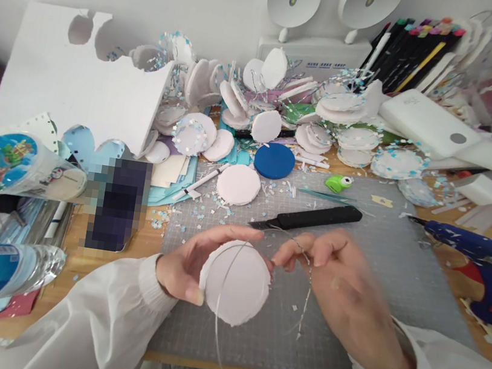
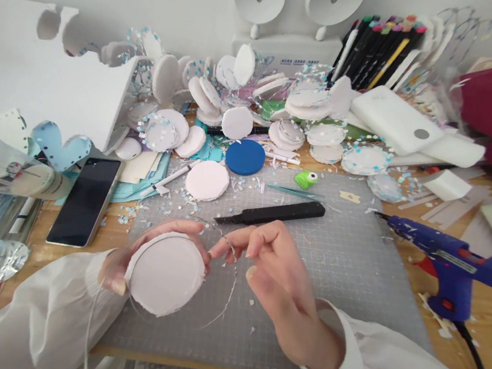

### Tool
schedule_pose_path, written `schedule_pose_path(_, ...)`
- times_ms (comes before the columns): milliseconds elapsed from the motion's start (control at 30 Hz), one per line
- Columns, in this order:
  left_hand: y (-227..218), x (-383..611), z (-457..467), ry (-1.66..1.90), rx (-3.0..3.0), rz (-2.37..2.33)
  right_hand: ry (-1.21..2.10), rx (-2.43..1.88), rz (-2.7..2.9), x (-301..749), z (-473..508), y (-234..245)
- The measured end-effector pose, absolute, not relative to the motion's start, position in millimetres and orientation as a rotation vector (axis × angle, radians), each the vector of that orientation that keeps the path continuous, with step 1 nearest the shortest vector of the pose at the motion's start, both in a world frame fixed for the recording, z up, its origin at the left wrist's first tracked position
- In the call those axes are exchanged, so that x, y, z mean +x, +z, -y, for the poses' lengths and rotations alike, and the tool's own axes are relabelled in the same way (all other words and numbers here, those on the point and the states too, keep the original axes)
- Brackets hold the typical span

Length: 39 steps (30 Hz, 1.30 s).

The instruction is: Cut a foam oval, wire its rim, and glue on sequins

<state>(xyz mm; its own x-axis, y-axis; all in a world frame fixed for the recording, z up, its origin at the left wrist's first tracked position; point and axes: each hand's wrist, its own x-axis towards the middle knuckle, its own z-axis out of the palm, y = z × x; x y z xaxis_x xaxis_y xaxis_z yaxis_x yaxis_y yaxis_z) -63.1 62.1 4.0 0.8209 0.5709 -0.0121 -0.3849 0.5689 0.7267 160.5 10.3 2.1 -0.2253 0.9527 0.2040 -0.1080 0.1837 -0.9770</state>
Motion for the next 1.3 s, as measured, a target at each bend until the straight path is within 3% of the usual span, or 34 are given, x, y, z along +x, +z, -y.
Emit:
schedule_pose_path(800, 6, -63, -63, 0.634, 0.942, -0.392, 1.088, -0.849, 1.373, 146, -3, 24)
schedule_pose_path(967, 6, -63, -62, 0.65, 0.933, -0.339, 1.28, -0.994, 1.107, 148, -15, 15)
schedule_pose_path(1300, 5, -62, -59, 0.655, 0.937, -0.409, 1.507, -0.99, 1.252, 144, -14, 13)
